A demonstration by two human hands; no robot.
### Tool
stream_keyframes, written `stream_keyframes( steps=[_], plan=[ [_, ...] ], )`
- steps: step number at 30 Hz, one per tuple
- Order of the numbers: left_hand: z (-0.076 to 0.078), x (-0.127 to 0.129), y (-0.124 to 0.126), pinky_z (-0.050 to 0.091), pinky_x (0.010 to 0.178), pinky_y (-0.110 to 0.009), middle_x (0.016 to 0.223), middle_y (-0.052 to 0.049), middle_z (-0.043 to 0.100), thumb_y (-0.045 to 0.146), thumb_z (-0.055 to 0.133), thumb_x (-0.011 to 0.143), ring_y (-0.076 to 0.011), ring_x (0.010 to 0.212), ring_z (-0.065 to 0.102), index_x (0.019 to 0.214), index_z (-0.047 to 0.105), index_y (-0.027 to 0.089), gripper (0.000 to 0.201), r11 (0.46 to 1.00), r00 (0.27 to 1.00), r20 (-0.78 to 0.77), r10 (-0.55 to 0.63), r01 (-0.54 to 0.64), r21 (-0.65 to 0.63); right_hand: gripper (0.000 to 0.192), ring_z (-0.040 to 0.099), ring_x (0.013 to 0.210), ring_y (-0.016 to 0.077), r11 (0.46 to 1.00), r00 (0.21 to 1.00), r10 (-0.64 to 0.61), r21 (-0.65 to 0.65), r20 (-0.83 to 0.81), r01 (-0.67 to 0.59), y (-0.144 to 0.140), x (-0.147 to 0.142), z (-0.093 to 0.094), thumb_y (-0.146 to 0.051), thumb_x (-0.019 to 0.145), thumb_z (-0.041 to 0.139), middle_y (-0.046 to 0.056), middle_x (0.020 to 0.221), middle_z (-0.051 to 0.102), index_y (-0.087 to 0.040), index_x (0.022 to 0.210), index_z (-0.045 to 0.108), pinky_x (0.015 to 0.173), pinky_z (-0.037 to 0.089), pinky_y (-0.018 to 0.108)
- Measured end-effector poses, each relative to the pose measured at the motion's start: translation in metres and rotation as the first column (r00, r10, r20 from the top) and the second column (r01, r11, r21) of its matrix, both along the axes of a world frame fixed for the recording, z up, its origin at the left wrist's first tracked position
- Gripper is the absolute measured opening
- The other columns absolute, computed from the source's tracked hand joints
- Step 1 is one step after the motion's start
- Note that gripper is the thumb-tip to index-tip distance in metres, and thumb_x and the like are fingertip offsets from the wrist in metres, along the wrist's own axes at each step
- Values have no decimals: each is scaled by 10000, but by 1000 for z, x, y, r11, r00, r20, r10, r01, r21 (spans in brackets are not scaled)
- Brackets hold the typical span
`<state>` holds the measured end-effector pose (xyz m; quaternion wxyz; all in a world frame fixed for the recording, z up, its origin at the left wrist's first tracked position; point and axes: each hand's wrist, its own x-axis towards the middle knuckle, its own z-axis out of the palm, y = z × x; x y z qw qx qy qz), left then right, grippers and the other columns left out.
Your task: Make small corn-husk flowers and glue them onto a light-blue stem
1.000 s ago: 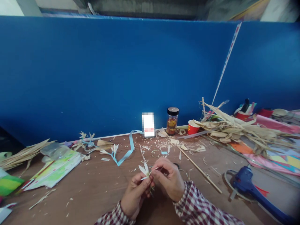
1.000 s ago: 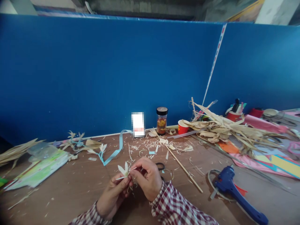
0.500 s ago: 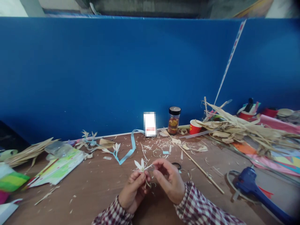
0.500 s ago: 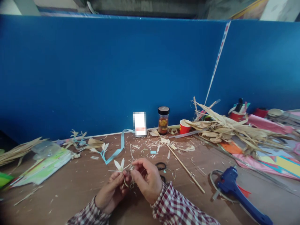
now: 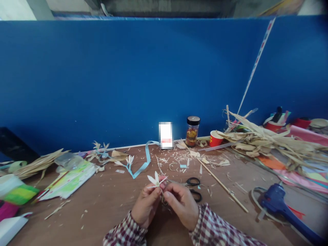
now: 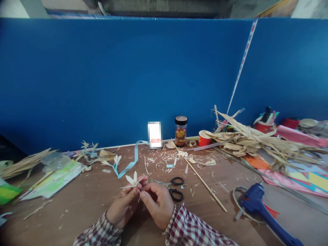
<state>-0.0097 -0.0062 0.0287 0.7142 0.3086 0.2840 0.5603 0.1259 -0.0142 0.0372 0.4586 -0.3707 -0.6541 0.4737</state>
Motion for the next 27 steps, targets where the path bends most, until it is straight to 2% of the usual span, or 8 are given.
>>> stream_keyframes(
  steps=[3,8,11,18,27],
  plan=[
    [-2,3,0,410,786,-274,854,-55,650,215,703,615,-177,861,560,646,689,148,75,1000,1000,-23,5,-4,10,201,377,500,67,995,997,48,-80,-68,-53,3,-3,-5,-312,796,503,-39,561,449,-149,680,516,475,310,182],
    [-2,6,-1,433,731,-295,908,-76,652,227,687,634,-192,822,584,727,700,151,120,1000,999,-48,4,-6,-28,201,383,471,59,984,987,15,-175,-160,-43,5,-5,-13,-328,766,543,-44,546,453,-147,685,515,450,308,176],
    [-2,6,0,439,717,-287,856,-70,665,221,678,647,-177,776,597,730,698,150,111,999,999,-51,3,-5,-39,209,390,459,60,981,991,-8,-191,-133,-18,5,-6,-12,-335,758,548,-43,529,460,-143,678,527,442,311,178],
    [-4,7,1,443,744,-278,755,-50,681,193,656,674,-164,774,607,736,691,158,80,996,999,-37,25,-28,-83,203,405,469,70,981,990,-141,-133,26,143,5,-7,-9,-323,738,559,-36,509,475,-142,645,568,443,315,181],
    [-3,9,0,439,765,-293,757,-37,689,207,692,630,-170,785,608,673,680,166,61,990,999,-41,33,-38,-133,207,411,419,61,972,992,-123,-207,-22,116,3,-7,-3,-325,725,565,-42,470,484,-137,639,567,409,318,170]
  ],
)
